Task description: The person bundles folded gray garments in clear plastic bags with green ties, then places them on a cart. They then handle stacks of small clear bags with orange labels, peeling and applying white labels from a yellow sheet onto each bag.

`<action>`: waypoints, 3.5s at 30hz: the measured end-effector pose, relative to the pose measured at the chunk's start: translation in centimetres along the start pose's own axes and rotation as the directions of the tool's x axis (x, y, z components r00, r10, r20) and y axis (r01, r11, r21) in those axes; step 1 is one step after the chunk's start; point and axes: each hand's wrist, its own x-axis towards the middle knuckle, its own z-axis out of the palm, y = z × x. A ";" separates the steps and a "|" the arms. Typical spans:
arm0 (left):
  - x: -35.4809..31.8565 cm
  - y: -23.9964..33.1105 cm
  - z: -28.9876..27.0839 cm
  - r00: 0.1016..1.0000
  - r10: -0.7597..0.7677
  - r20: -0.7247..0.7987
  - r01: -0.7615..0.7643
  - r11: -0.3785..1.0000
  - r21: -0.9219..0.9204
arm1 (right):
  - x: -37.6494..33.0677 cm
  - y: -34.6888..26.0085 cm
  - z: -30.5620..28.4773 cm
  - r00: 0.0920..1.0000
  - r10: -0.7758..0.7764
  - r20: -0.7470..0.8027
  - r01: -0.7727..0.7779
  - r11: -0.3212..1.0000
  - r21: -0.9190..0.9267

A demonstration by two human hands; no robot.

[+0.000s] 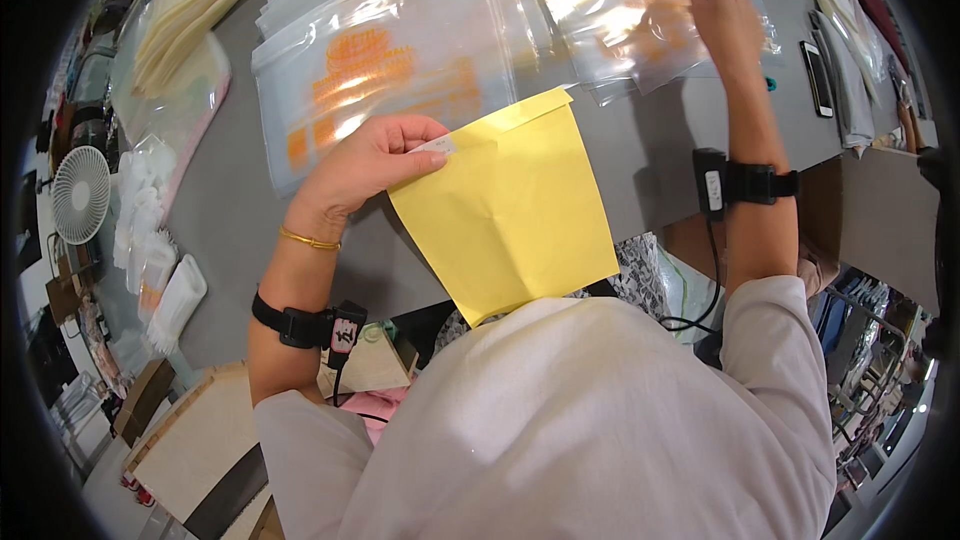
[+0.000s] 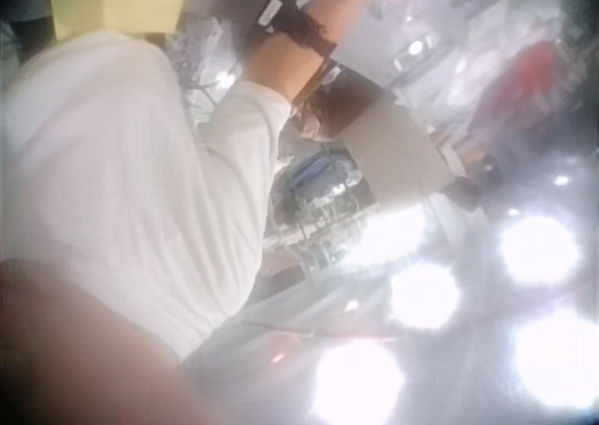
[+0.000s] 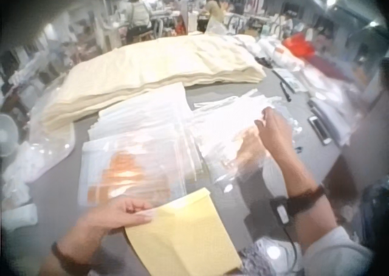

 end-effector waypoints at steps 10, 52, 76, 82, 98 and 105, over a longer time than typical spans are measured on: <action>1.9 1.3 1.6 1.000 -0.004 0.030 0.002 0.998 0.065 | -14.2 -14.4 -6.5 0.861 -0.509 -0.020 0.391 0.635 0.666; 0.6 0.0 2.0 0.865 0.499 0.046 -0.275 0.395 0.876 | -11.1 -16.1 -4.7 0.889 -0.164 0.427 -0.287 0.527 0.800; 2.4 -1.8 2.5 0.695 0.705 0.144 -0.388 0.199 0.900 | -10.1 -16.3 0.9 0.968 -0.218 0.125 0.142 0.885 0.444; 0.8 -1.1 1.4 0.764 0.643 0.047 -0.459 0.491 0.741 | -8.6 -16.9 1.8 0.954 -0.189 0.232 0.049 0.864 0.500; 0.3 -1.3 1.3 0.998 0.002 -0.063 -0.010 0.992 -0.126 | 1.2 0.3 -0.6 0.925 -0.258 -0.278 0.205 0.957 -0.206; 2.3 0.0 3.3 0.999 0.024 -0.038 -0.029 0.988 -0.149 | -12.5 -11.3 -6.6 0.889 -0.426 0.168 0.162 0.636 0.755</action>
